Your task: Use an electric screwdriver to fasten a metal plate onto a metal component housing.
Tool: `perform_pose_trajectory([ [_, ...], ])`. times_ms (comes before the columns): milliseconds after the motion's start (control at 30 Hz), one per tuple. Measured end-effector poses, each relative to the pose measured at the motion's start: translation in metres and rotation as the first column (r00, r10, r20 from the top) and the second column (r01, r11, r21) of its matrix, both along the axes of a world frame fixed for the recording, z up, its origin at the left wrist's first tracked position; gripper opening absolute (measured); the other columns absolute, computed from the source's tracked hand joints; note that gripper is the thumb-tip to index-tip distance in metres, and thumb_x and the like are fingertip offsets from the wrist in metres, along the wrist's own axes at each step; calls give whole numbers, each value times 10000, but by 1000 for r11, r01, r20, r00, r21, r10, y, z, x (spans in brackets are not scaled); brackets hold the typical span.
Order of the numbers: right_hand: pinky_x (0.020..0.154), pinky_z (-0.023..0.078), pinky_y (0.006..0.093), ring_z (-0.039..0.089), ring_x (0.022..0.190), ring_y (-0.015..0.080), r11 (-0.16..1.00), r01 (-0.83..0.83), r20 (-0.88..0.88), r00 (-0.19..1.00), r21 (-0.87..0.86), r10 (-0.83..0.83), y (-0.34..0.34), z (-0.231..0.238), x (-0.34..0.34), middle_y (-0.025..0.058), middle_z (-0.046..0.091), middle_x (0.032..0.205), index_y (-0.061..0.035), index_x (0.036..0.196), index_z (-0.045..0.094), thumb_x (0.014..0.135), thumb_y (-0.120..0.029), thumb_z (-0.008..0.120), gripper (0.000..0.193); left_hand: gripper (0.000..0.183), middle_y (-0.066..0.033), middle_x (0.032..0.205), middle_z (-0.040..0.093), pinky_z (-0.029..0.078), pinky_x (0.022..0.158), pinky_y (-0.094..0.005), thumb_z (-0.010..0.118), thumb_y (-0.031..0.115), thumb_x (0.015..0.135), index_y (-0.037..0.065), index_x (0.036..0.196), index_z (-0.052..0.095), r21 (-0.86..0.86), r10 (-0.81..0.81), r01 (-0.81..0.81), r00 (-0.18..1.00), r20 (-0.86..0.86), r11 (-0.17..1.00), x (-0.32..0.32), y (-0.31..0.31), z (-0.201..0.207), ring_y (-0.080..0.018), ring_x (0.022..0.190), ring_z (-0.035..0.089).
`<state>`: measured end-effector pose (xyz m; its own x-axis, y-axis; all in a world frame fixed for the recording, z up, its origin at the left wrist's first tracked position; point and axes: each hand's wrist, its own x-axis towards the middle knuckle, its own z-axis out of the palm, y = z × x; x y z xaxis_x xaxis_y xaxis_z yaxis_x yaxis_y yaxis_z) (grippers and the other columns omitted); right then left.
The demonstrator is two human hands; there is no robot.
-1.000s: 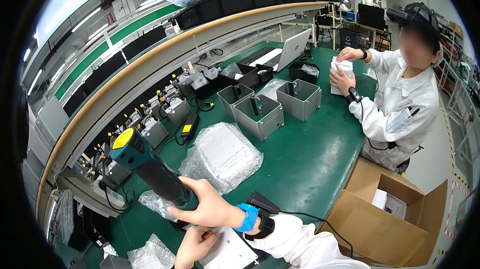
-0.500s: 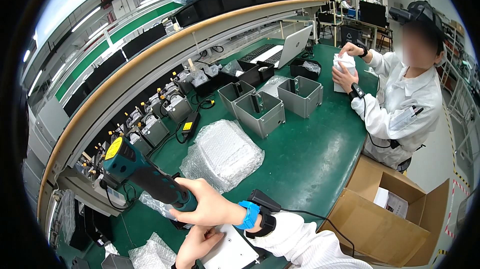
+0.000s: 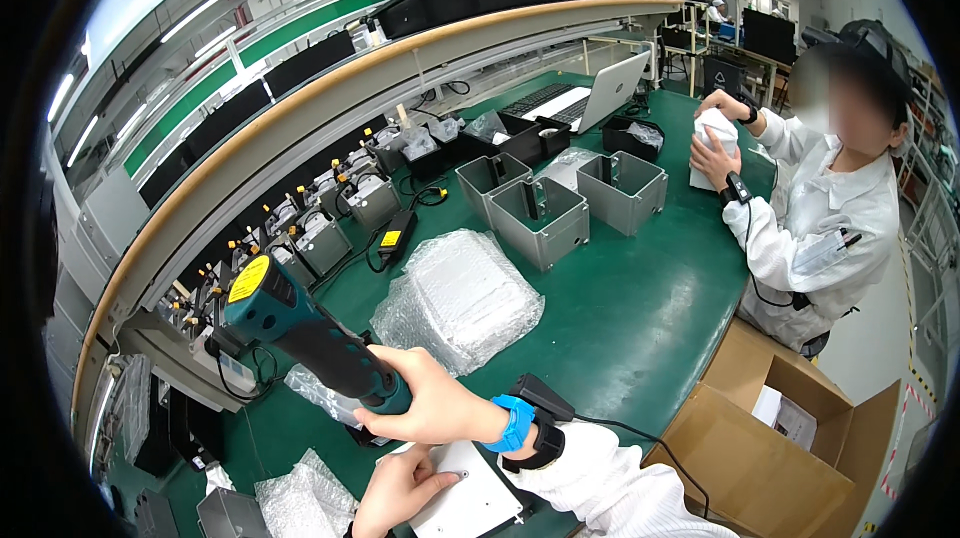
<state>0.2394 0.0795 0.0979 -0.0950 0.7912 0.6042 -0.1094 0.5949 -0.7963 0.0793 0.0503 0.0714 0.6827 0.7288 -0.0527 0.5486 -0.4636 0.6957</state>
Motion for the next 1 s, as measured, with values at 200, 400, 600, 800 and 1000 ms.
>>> perform_pose_trajectory([
  [200,623,449,269,508,664,88,992,-51,27,998,-115,55,-1,6,3,69,591,744,14,1024,537,670,-87,688,398,624,-105,674,548,444,493,-355,661,411,731,98,1244,496,472,21,51,989,-147,880,-8,-33,-18,-271,565,566],
  [400,614,440,259,499,671,83,968,-114,28,992,-224,124,-1,2,1,43,587,755,15,957,542,669,-90,714,352,612,-77,672,531,450,468,-322,642,433,737,87,1224,509,600,117,-7,982,-146,800,-13,-42,-39,-226,574,571],
  [600,571,455,263,563,628,138,956,-163,-51,987,-242,155,-8,-1,7,70,551,702,-30,859,479,632,48,680,313,619,-84,658,536,444,464,-341,626,455,735,81,1212,498,575,72,35,984,-161,817,-10,-46,-42,-237,578,577],
  [800,587,442,248,565,634,124,905,-346,-183,934,-248,307,-5,-7,9,64,572,720,-13,850,509,638,53,680,280,632,-105,651,556,445,463,-362,614,455,749,58,1223,483,535,103,11,978,-181,845,-13,-53,-44,-256,574,581],
  [1000,552,473,266,576,611,160,952,-238,-58,971,-191,231,3,-10,12,85,549,692,-22,864,440,656,22,686,326,591,-103,643,562,448,472,-351,613,440,755,52,1190,511,532,63,39,983,-173,846,-10,-44,-38,-251,554,578],
])
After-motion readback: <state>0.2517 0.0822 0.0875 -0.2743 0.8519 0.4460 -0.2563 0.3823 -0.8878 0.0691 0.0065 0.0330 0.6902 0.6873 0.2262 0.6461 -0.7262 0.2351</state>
